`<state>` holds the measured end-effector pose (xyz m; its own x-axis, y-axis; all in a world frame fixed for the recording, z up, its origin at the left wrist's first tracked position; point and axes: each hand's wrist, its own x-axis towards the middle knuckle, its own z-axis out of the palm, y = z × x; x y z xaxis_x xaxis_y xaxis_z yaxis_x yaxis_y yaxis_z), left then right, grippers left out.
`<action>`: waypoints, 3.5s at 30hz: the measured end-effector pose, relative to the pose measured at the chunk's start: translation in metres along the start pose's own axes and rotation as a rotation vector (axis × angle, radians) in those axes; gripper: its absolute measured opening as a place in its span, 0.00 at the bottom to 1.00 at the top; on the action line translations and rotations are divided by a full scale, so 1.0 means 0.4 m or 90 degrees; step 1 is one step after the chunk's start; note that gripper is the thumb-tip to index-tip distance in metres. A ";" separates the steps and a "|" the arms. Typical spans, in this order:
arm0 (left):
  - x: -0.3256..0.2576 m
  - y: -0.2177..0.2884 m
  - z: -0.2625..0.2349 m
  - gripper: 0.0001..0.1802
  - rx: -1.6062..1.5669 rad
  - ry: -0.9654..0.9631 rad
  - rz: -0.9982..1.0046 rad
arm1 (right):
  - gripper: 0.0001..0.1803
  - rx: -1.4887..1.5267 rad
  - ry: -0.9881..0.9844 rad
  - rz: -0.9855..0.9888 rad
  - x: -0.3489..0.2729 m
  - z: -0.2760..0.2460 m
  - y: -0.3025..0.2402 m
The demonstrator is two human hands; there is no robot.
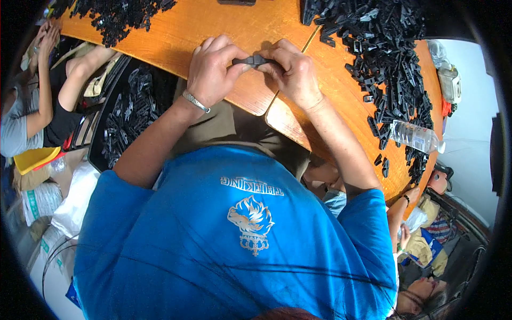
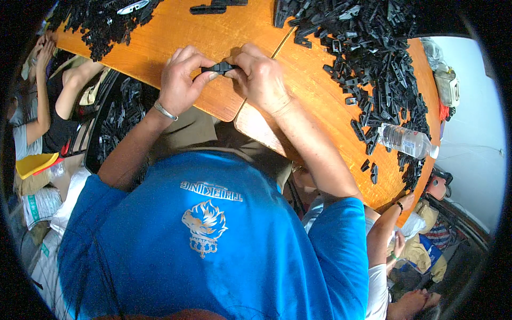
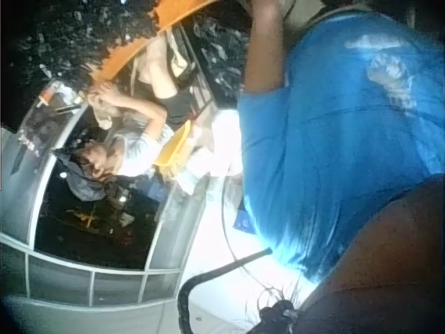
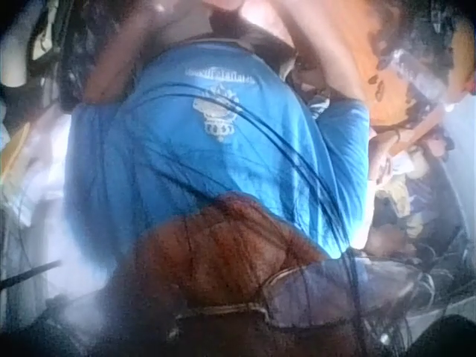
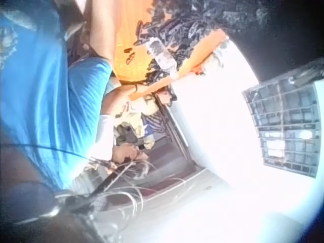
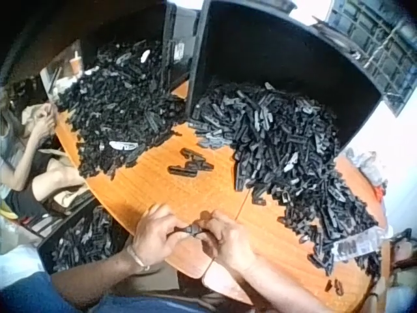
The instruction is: The person sorts and inspects small black plastic components by hand on a table.
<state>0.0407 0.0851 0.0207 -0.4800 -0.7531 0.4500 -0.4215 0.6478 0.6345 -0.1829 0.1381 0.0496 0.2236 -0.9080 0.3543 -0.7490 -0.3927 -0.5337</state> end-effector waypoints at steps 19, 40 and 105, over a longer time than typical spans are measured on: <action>-0.134 0.016 -0.223 0.09 -0.128 0.052 -0.123 | 0.12 -0.231 0.209 0.194 -0.069 -0.146 0.130; 0.222 -0.113 -0.116 0.14 0.184 0.079 -0.044 | 0.17 -0.022 0.101 0.179 -0.040 -0.111 0.031; 0.072 -0.074 -0.017 0.08 -0.095 -0.100 0.052 | 0.17 -0.138 -0.036 0.012 0.059 0.029 0.003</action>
<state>0.0445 0.0433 0.0190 -0.6268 -0.6641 0.4075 -0.2634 0.6728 0.6914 -0.1713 0.1146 0.0484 0.2388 -0.9239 0.2990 -0.8684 -0.3410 -0.3600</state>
